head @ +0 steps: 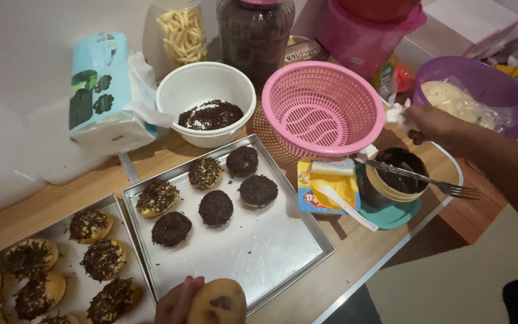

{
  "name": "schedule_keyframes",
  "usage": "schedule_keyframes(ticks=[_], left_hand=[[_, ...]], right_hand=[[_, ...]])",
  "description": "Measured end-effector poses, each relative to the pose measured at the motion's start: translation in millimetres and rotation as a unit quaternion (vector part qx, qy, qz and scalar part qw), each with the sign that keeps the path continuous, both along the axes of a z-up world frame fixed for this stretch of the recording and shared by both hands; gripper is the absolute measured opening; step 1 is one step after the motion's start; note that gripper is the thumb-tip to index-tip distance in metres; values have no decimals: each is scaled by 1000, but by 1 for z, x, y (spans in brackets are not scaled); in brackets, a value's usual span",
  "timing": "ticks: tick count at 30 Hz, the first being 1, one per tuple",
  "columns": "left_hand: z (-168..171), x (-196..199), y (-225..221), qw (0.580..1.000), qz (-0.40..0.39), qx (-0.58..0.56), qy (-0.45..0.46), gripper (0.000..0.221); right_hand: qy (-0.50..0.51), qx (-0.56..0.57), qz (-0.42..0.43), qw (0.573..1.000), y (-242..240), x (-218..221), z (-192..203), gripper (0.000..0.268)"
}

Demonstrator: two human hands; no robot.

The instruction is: Decorating donuts by spreading chocolate frosting and dipping them in chocolate sprinkles.

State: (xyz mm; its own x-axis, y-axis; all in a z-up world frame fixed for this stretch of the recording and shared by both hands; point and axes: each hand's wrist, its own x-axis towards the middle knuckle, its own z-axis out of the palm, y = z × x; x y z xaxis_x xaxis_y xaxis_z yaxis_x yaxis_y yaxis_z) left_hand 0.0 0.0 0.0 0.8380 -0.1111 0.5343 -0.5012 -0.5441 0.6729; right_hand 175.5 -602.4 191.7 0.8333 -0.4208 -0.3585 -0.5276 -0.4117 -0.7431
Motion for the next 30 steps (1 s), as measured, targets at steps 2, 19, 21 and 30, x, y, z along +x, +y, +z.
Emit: schedule_keyframes(ticks=[2,19,21,30], left_hand=[[-19,9,14,998,-45,26,-44,48],[68,-20,-30,998,36,-37,-25,54],[72,-24,-34,997,50,-60,3,55],[78,-25,-40,996,65,-68,-6,51]], right_hand=[[-23,-4,-1,1000,-1,0,-1,33],[23,-236,-4,971,42,-6,30,46],[65,-220,1,973,40,0,27,57],[151,-4,100,983,7,29,-19,44]])
